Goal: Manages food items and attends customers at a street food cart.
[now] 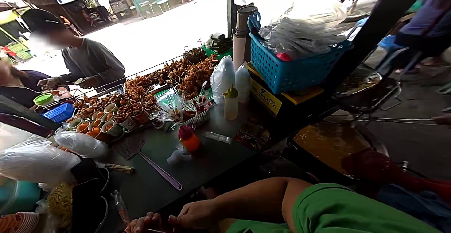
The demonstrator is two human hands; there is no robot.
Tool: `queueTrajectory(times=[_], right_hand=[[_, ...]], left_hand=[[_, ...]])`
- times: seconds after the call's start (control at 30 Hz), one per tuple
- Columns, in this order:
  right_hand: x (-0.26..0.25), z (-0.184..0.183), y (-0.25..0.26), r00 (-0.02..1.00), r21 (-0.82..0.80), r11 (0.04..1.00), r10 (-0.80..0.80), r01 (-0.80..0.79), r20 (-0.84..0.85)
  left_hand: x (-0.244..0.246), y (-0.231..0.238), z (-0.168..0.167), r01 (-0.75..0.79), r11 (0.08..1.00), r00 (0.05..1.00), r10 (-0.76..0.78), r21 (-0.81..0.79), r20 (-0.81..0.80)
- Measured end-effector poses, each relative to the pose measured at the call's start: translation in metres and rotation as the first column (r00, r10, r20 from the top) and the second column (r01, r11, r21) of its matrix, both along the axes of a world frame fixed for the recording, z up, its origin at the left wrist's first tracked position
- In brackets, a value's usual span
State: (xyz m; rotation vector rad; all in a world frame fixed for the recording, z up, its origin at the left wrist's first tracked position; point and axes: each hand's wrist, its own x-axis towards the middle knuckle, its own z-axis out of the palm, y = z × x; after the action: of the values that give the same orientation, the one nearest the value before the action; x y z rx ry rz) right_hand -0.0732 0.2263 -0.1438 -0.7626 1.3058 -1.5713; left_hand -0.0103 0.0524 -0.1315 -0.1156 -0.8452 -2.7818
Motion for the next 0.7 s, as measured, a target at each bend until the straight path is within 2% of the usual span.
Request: queueTrajectory(times=[0.03, 0.07, 0.1, 0.17, 0.23, 0.3, 0.33, 0.37, 0.4, 0.43, 0.47, 0.5, 0.53, 0.57, 0.6, 0.63, 0.67, 0.7], right_hand=[[-0.006, 0.003, 0.001, 0.984, -0.001, 0.997, -0.081, 0.082, -0.160], [-0.012, 0.003, 0.000, 0.950, -0.067, 0.987, -0.159, 0.146, -0.270], [-0.018, 0.005, -0.001, 0.928, -0.146, 0.973, -0.218, 0.181, -0.301], [-0.026, 0.020, 0.003, 0.904, -0.221, 0.951, -0.280, 0.216, -0.324], [-0.034, 0.033, 0.007, 0.815, -0.223, 0.942, -0.331, 0.252, -0.476], [-0.037, 0.032, 0.006, 0.631, -0.283, 0.910, -0.414, 0.302, -0.656], [-0.036, 0.027, 0.003, 0.517, -0.346, 0.877, -0.476, 0.332, -0.711], [-0.033, 0.022, 0.000, 0.406, -0.416, 0.840, -0.536, 0.349, -0.740], [-0.030, 0.016, -0.004, 0.302, -0.490, 0.801, -0.588, 0.343, -0.750], [-0.027, 0.011, -0.007, 0.215, -0.565, 0.762, -0.638, 0.318, -0.739], [-0.024, 0.006, -0.010, 0.175, -0.622, 0.728, -0.679, 0.288, -0.713], [-0.020, 0.003, -0.013, 0.188, -0.657, 0.704, -0.708, 0.271, -0.681], [-0.014, 0.001, -0.015, 0.257, -0.669, 0.690, -0.724, 0.278, -0.640], [-0.007, 0.001, -0.017, 0.380, -0.663, 0.680, -0.730, 0.314, -0.568], [-0.001, 0.002, -0.019, 0.549, -0.636, 0.683, -0.706, 0.359, -0.448], [0.003, 0.004, -0.020, 0.732, -0.582, 0.711, -0.626, 0.394, -0.269], [0.003, 0.008, -0.020, 0.868, -0.512, 0.762, -0.492, 0.396, -0.061], [0.000, 0.013, -0.020, 0.931, -0.449, 0.818, -0.342, 0.361, 0.127]], left_hand=[[0.001, 0.004, -0.002, -0.012, 0.995, 1.000, 0.014, -0.097, 0.020], [0.003, 0.010, -0.002, -0.043, 0.964, 0.997, 0.057, -0.264, 0.045], [0.006, 0.018, -0.002, -0.091, 0.890, 0.989, 0.135, -0.448, 0.068], [0.009, 0.035, -0.002, -0.174, 0.643, 0.948, 0.316, -0.746, 0.051], [0.008, 0.039, -0.011, -0.211, 0.333, 0.917, 0.394, -0.919, -0.068], [0.003, 0.034, -0.014, -0.244, 0.016, 0.875, 0.435, -0.970, -0.212], [0.001, 0.030, -0.013, -0.236, -0.113, 0.859, 0.440, -0.965, -0.262], [-0.002, 0.026, -0.011, -0.208, -0.178, 0.853, 0.448, -0.962, -0.267], [-0.004, 0.023, -0.008, -0.168, -0.179, 0.848, 0.475, -0.969, -0.235], [-0.007, 0.022, -0.003, -0.134, -0.134, 0.838, 0.514, -0.982, -0.185], [-0.010, 0.021, 0.003, -0.128, -0.051, 0.824, 0.550, -0.990, -0.135], [-0.013, 0.022, 0.010, -0.149, 0.067, 0.814, 0.575, -0.987, -0.084], [-0.015, 0.023, 0.018, -0.186, 0.211, 0.810, 0.585, -0.960, -0.029], [-0.015, 0.025, 0.027, -0.218, 0.360, 0.820, 0.572, -0.907, 0.030], [-0.015, 0.024, 0.034, -0.245, 0.484, 0.844, 0.534, -0.840, 0.061], [-0.013, 0.021, 0.037, -0.268, 0.572, 0.882, 0.470, -0.775, 0.042], [-0.011, 0.015, 0.038, -0.279, 0.637, 0.923, 0.384, -0.719, -0.018], [-0.009, 0.006, 0.037, -0.260, 0.680, 0.959, 0.268, -0.686, -0.098]])
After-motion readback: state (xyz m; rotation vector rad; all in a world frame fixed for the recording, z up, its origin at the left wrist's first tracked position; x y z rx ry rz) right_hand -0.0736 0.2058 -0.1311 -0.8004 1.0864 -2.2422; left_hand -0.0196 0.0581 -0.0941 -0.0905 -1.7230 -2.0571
